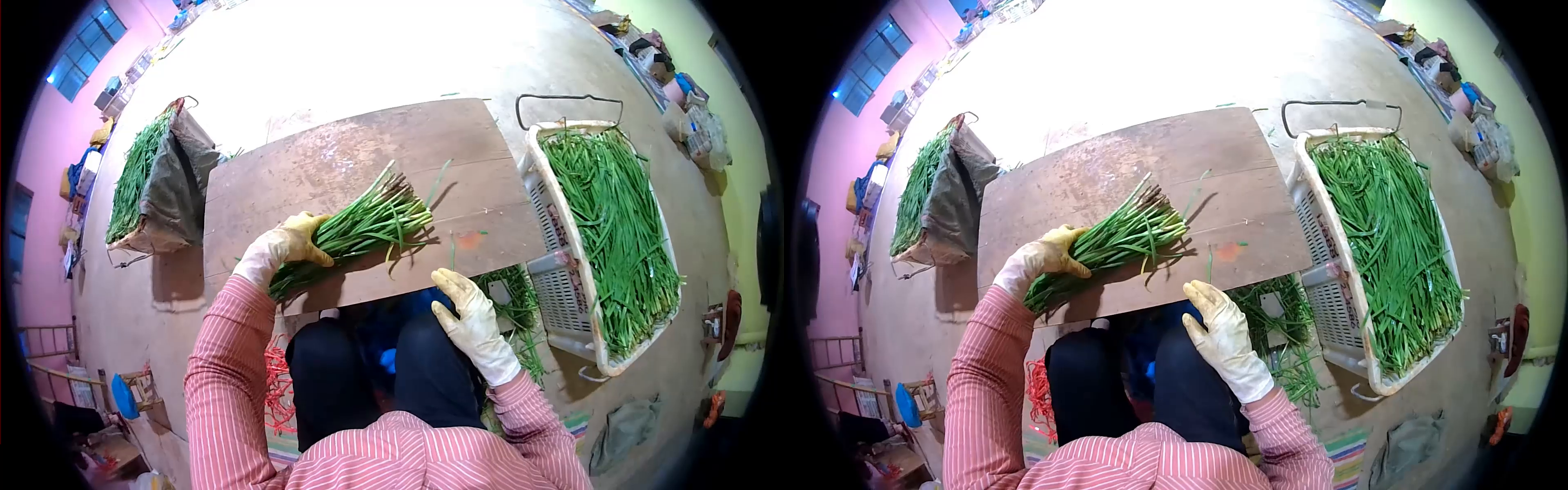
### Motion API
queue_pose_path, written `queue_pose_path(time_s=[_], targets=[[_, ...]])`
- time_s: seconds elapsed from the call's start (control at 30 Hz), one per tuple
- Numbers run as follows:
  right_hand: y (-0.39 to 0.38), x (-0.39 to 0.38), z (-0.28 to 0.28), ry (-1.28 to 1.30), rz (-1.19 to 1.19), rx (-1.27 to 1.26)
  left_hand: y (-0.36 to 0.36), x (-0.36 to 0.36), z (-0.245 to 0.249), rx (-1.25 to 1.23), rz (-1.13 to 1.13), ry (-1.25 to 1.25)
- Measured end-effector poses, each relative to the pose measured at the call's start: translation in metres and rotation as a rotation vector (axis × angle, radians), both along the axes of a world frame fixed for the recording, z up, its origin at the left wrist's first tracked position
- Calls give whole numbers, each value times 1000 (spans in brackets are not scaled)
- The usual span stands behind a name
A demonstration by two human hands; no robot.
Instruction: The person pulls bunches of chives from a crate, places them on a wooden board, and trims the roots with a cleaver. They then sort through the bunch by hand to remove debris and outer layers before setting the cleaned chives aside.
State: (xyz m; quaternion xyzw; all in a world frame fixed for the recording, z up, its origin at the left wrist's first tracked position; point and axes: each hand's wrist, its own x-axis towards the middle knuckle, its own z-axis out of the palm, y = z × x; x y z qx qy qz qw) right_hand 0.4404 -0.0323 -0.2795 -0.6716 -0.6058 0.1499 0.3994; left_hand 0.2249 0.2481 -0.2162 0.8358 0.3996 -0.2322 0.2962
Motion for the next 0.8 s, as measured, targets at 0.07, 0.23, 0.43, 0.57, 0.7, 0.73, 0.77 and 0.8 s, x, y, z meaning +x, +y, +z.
queue_pose_path(time_s=[0.07,0.23,0.43,0.57,0.7,0.73,0.77,0.8], targets=[[13,1,6,-48,-9,71,4,-2,-1,-48,13,-14],[69,4,20,-224,-18,157,5,0,-17,-89,58,-414],[108,-7,-21,-531,54,32,-13,41,-24,168,106,-393],[91,-11,-30,-584,94,-131,-18,40,-49,270,135,-511],[83,-12,-32,-545,84,-79,-32,39,-62,463,66,-595],[83,-13,-31,-545,84,-79,-33,40,-62,463,66,-596],[82,-13,-29,-546,81,-88,-34,41,-61,461,92,-590],[82,-14,-28,-546,78,-96,-34,41,-61,458,119,-585]])
